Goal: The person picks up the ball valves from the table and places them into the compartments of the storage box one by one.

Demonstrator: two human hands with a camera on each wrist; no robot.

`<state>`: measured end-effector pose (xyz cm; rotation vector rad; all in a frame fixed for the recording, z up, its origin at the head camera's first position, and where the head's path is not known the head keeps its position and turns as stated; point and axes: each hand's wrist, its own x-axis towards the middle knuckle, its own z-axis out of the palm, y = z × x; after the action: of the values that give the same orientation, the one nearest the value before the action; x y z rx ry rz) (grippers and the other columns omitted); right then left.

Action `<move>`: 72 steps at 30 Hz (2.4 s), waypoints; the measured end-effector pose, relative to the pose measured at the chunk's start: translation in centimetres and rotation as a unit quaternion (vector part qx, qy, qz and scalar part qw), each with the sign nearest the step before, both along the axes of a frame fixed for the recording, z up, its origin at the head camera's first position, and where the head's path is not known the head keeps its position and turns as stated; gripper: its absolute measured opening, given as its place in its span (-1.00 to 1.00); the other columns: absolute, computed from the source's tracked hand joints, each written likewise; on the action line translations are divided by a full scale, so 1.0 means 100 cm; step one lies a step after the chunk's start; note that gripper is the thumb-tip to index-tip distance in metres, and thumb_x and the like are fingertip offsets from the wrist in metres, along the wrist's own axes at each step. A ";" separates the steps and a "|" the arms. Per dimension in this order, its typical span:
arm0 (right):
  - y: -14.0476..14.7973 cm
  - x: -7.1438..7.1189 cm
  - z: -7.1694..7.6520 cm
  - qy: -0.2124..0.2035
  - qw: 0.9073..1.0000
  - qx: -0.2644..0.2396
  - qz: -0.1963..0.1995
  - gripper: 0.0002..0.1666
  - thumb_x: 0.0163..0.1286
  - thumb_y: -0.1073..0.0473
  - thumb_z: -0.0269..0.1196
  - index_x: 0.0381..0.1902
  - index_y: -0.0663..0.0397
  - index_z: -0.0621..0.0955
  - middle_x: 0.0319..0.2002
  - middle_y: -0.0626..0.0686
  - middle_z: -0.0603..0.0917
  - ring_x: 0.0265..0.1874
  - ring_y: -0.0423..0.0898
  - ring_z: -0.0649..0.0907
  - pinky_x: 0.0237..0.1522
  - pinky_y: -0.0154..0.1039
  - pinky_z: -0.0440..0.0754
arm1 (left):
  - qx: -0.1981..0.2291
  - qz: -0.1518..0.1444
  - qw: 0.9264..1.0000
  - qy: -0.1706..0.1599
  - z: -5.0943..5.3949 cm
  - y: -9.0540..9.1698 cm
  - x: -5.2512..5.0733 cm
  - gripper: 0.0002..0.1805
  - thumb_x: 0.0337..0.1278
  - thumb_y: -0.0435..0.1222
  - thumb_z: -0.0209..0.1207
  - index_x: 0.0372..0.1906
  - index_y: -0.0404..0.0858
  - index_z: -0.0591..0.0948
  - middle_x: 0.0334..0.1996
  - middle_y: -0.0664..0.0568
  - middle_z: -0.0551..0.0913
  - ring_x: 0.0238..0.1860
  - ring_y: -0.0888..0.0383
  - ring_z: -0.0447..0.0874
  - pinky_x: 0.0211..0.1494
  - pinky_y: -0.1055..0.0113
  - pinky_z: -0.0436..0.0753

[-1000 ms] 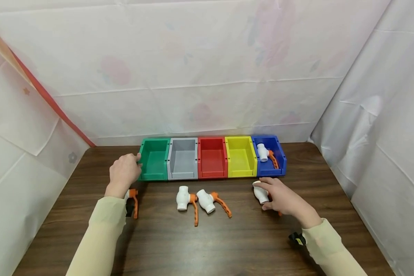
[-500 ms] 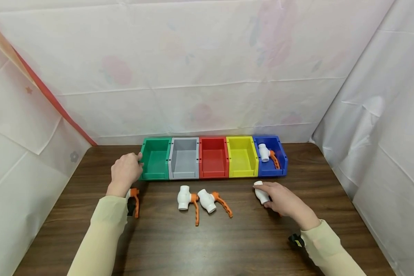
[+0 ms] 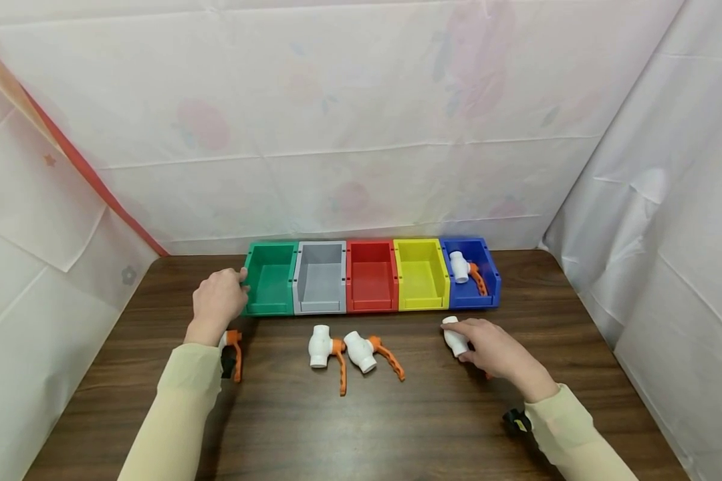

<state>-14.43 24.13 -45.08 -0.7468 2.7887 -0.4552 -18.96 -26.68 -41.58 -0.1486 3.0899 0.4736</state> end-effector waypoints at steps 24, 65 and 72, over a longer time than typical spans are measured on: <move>0.002 0.001 0.013 0.038 0.998 -0.022 -0.036 -0.27 0.17 0.13 0.51 0.31 -0.04 0.56 0.16 0.19 0.60 0.07 0.12 0.60 0.10 0.19 0.55 | -0.002 0.004 1.000 0.001 -0.002 0.001 0.000 -0.52 0.36 -0.32 0.17 0.33 -0.35 0.51 0.12 -0.43 0.57 -0.64 -0.04 0.49 -0.65 0.17 0.41; -0.028 -0.040 0.038 0.138 0.985 -0.085 -0.064 -0.24 0.14 0.12 0.54 0.32 -0.05 0.56 0.21 0.20 0.58 0.16 0.19 0.53 0.19 0.23 0.45 | -0.002 0.006 1.000 -0.003 -0.002 -0.007 0.003 -0.47 0.38 -0.28 0.17 0.38 -0.32 0.45 0.21 -0.41 0.51 -0.53 -0.11 0.56 -0.59 0.15 0.44; -0.032 -0.050 0.037 0.144 0.983 -0.090 -0.064 -0.24 0.17 0.15 0.52 0.34 -0.08 0.54 0.23 0.18 0.57 0.17 0.17 0.53 0.19 0.21 0.46 | -0.002 0.004 1.000 0.019 -0.003 -0.008 0.002 -0.52 0.36 -0.30 0.19 0.32 -0.37 0.51 0.16 -0.42 0.54 -0.54 -0.14 0.57 -0.62 0.14 0.44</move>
<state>-19.45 20.90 -41.38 -0.7229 3.1116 -0.6818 -18.79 -27.50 -41.86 -0.1525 3.1284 0.4745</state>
